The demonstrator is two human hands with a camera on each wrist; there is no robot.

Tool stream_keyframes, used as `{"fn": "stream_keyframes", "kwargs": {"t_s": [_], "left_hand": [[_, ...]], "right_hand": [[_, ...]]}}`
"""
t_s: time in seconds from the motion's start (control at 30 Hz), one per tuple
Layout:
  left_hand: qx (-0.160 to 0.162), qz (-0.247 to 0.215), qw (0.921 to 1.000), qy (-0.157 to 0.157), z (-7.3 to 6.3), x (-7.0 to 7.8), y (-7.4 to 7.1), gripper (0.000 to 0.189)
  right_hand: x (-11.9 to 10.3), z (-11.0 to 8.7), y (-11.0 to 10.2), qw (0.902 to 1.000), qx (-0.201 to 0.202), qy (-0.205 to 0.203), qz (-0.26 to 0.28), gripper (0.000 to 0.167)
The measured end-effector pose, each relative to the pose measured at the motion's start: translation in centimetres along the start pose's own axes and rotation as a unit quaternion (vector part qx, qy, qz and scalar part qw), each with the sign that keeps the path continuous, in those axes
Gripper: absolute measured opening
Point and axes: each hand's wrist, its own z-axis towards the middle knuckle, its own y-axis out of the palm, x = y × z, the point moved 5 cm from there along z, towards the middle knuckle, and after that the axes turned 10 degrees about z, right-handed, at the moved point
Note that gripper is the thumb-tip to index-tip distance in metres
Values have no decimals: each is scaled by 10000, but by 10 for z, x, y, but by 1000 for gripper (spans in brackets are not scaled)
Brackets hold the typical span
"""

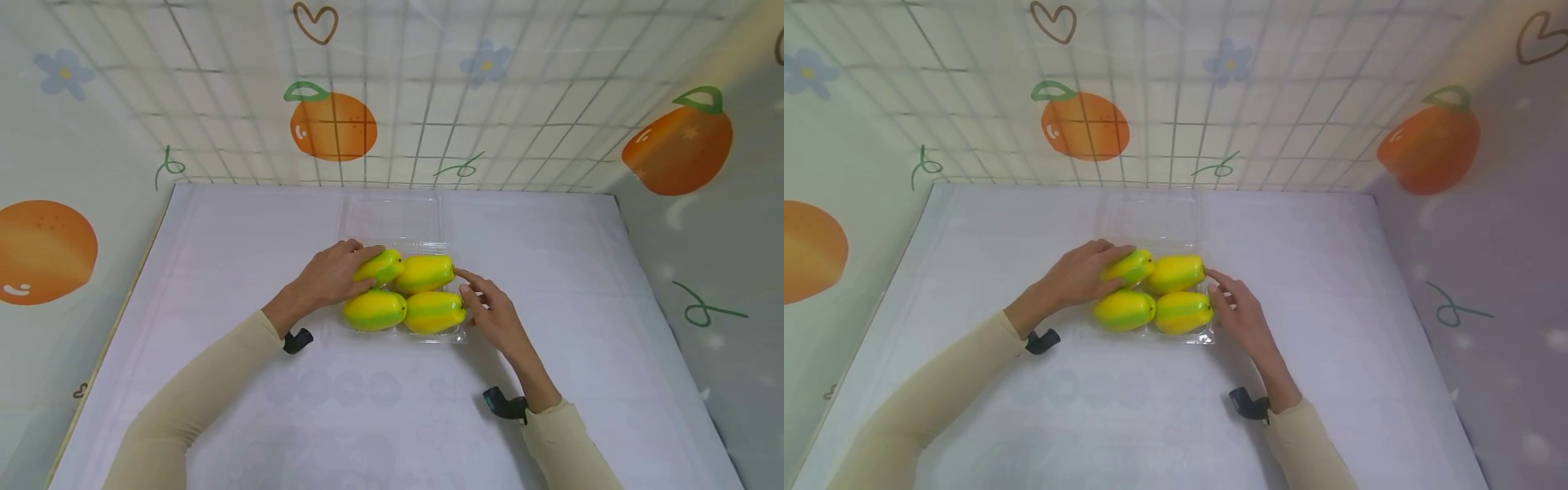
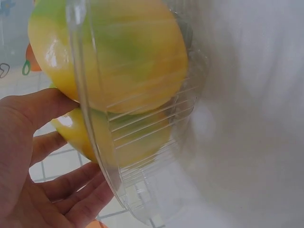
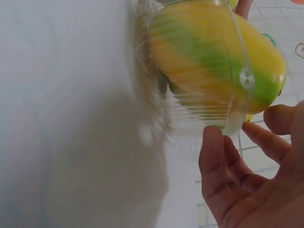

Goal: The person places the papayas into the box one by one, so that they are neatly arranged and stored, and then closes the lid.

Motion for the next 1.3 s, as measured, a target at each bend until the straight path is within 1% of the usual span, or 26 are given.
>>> {"fn": "stream_keyframes", "kwargs": {"t_s": [0.17, 0.3, 0.4, 0.47, 0.5, 0.57, 0.6, 0.67, 0.7, 0.77, 0.87, 0.93, 0.97, 1.0, 1.07, 1.17, 1.3], "left_hand": [[17, -12, 10000, 0, 0, 1, -1, 62], [4, -94, 9999, -60, -1, -3, -2, 67], [58, -540, 9982, -237, -2, -12, -5, 69], [278, -1096, 9927, -426, -1, -24, -7, 65], [431, -1433, 9872, -557, 0, -31, -8, 63], [752, -2109, 9705, -895, 4, -50, -7, 56], [897, -2423, 9600, -1077, 7, -59, -5, 54], [1009, -3052, 9358, -1446, 13, -78, 2, 52], [992, -3343, 9230, -1626, 15, -86, 6, 51], [862, -3909, 8957, -1936, 20, -98, 14, 52], [616, -4739, 8494, -2240, 24, -105, 26, 52], [489, -5098, 8259, -2359, 24, -107, 31, 51], [440, -5211, 8182, -2388, 23, -106, 34, 50], [404, -5277, 8139, -2399, 23, -106, 36, 50], [369, -5362, 8087, -2389, 20, -105, 38, 51], [365, -5364, 8100, -2343, 14, -103, 40, 53], [326, -5432, 8085, -2238, 2, -98, 45, 54]], "right_hand": [[-1, 0, -1, 10000, 7, -54, 43, 45], [-2, 0, -3, 9999, 25, -77, 95, 45], [-2, 1, -6, 9999, 44, -11, 163, 48], [0, 4, -9, 9995, 86, 70, 280, 51], [1, 6, -11, 9992, 114, 111, 354, 53], [3, 9, -14, 9982, 166, 197, 534, 55], [5, 11, -14, 9976, 182, 247, 614, 55], [8, 13, -14, 9966, 176, 355, 724, 55], [10, 13, -13, 9961, 148, 416, 761, 55], [15, 14, -10, 9953, 77, 553, 793, 55], [20, 12, -3, 9936, -13, 728, 860, 56], [23, 11, 0, 9928, -47, 804, 890, 57], [23, 11, 2, 9926, -57, 822, 897, 58], [23, 10, 3, 9925, -61, 834, 896, 58], [23, 10, 4, 9926, -74, 828, 882, 58], [21, 12, 5, 9929, -82, 830, 847, 59], [20, 16, 2, 9929, -91, 846, 829, 60]]}}
